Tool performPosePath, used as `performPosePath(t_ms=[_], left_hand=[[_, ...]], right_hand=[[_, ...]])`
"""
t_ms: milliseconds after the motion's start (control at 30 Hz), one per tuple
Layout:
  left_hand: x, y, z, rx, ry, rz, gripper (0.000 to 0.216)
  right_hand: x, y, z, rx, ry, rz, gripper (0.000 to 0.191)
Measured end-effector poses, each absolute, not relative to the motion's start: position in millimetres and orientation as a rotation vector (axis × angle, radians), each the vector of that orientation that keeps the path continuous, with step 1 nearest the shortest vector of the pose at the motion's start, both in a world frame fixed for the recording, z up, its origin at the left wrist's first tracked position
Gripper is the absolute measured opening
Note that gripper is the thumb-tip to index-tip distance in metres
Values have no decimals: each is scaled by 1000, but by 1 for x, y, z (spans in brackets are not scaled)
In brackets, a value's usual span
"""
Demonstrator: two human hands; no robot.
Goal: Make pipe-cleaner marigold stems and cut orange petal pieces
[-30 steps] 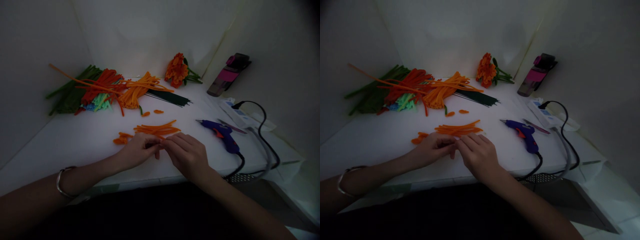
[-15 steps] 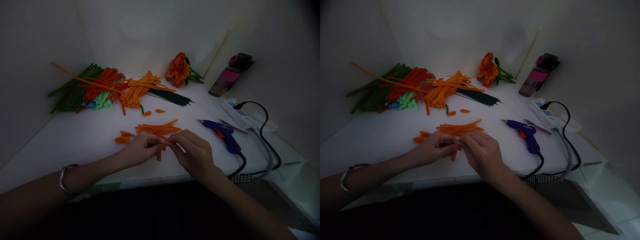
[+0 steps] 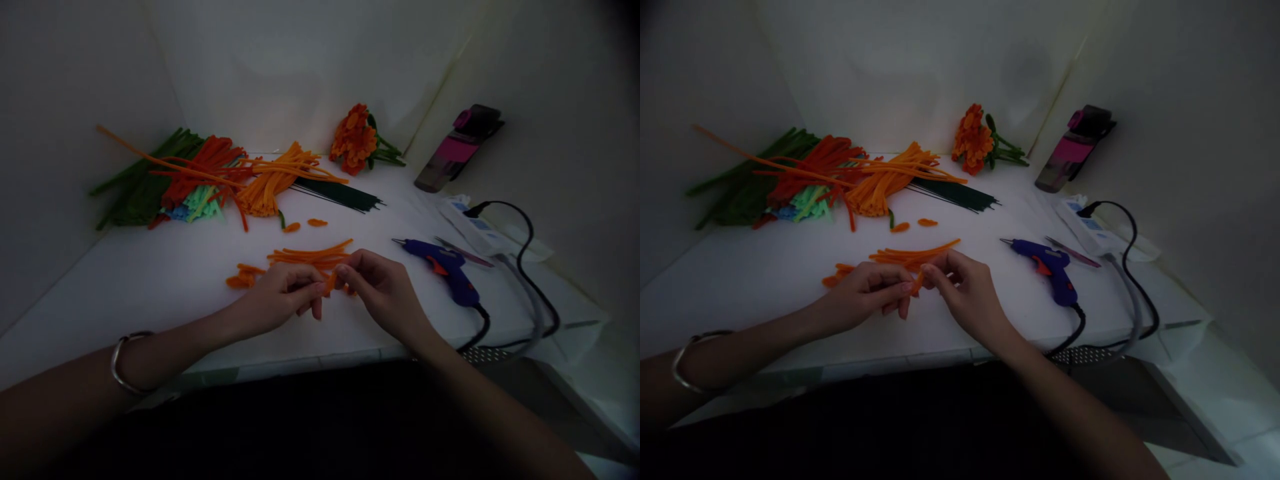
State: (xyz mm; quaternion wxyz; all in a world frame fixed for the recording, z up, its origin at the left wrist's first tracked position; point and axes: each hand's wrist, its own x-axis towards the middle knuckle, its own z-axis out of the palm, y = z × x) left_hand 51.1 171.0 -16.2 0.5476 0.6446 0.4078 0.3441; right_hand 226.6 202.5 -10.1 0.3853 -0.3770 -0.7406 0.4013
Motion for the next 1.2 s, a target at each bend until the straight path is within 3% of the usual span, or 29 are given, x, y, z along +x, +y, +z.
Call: performPosePath(t_ms=[133, 233, 467, 733, 1000, 1200], left_hand=[[50, 170, -15, 1585, 987, 879, 20], [50, 169, -14, 1582, 985, 923, 16], [46, 174, -13, 952, 605, 1003, 34], [47, 176, -12, 858, 555, 1139, 22], [49, 175, -14, 884, 539, 1034, 23], [48, 177, -17, 929, 771, 1153, 14]], right_hand=[[225, 209, -19, -882, -1641, 1553, 18], [224, 211, -22, -838, -1464, 1768, 17], [224, 207, -16, -810, -1340, 1577, 12], [216, 199, -22, -793, -1139, 1623, 9], [218, 198, -24, -790, -1550, 1261, 8], [223, 197, -20, -730, -1842, 498, 27]])
